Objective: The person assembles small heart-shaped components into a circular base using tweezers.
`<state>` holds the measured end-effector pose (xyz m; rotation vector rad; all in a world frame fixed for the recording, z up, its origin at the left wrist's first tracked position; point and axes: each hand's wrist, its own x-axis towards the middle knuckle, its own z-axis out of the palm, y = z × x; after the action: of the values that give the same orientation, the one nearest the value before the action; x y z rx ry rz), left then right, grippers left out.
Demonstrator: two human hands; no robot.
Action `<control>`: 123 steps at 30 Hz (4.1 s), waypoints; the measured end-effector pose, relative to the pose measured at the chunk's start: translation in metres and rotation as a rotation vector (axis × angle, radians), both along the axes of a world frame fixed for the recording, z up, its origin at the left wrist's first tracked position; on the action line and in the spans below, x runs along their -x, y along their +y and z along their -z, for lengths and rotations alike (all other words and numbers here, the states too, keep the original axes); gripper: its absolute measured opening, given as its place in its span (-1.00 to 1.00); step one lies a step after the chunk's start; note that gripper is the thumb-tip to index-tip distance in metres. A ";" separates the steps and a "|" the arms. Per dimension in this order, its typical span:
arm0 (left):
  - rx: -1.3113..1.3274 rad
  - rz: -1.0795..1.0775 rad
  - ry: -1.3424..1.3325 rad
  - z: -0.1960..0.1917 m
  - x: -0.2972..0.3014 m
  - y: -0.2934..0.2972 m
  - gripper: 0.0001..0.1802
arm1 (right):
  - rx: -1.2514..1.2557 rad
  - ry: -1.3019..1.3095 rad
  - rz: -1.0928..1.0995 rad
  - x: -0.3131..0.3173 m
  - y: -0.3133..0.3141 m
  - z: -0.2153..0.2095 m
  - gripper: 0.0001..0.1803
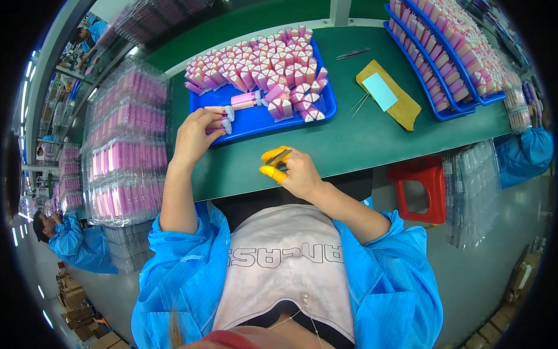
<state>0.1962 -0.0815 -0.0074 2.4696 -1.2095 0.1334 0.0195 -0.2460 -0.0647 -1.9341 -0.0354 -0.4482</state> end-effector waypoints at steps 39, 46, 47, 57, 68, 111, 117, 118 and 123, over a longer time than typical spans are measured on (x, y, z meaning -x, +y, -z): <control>-0.145 -0.017 0.065 0.005 -0.037 -0.027 -0.55 | 0.000 0.055 -0.001 -0.002 0.000 -0.002 -0.75; -0.255 -0.087 0.088 0.003 -0.033 -0.026 -0.59 | -0.080 0.064 -0.011 -0.001 0.002 -0.006 -0.75; -0.249 -0.071 -0.005 0.002 -0.029 -0.023 -0.60 | -0.070 0.047 -0.009 0.000 0.002 -0.005 -0.75; 0.878 0.149 1.593 -0.016 0.079 0.002 -0.72 | 0.367 -0.062 0.126 -0.002 -0.004 -0.015 -0.77; 0.725 0.077 1.283 -0.009 0.109 0.000 -0.60 | 0.199 0.167 0.190 0.000 -0.012 -0.021 -0.78; 0.735 0.060 0.350 -0.025 0.125 0.008 -0.64 | -0.316 -0.172 -0.213 0.003 0.037 -0.123 -0.79; 0.729 0.080 0.472 -0.024 0.126 0.010 -0.61 | -0.238 -0.224 -0.273 0.002 0.033 -0.123 -0.79; 0.733 0.104 0.551 -0.024 0.126 0.010 -0.60 | -0.238 -0.224 -0.273 0.002 0.034 -0.123 -0.79; 0.753 0.140 0.718 -0.020 0.125 0.008 -0.61 | -0.279 -0.186 -0.265 0.004 0.033 -0.125 -0.79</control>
<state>0.0709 -0.0731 0.0125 1.5546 -0.7966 -0.2713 0.0151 -0.2130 0.0606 -1.5824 -0.3293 -0.4287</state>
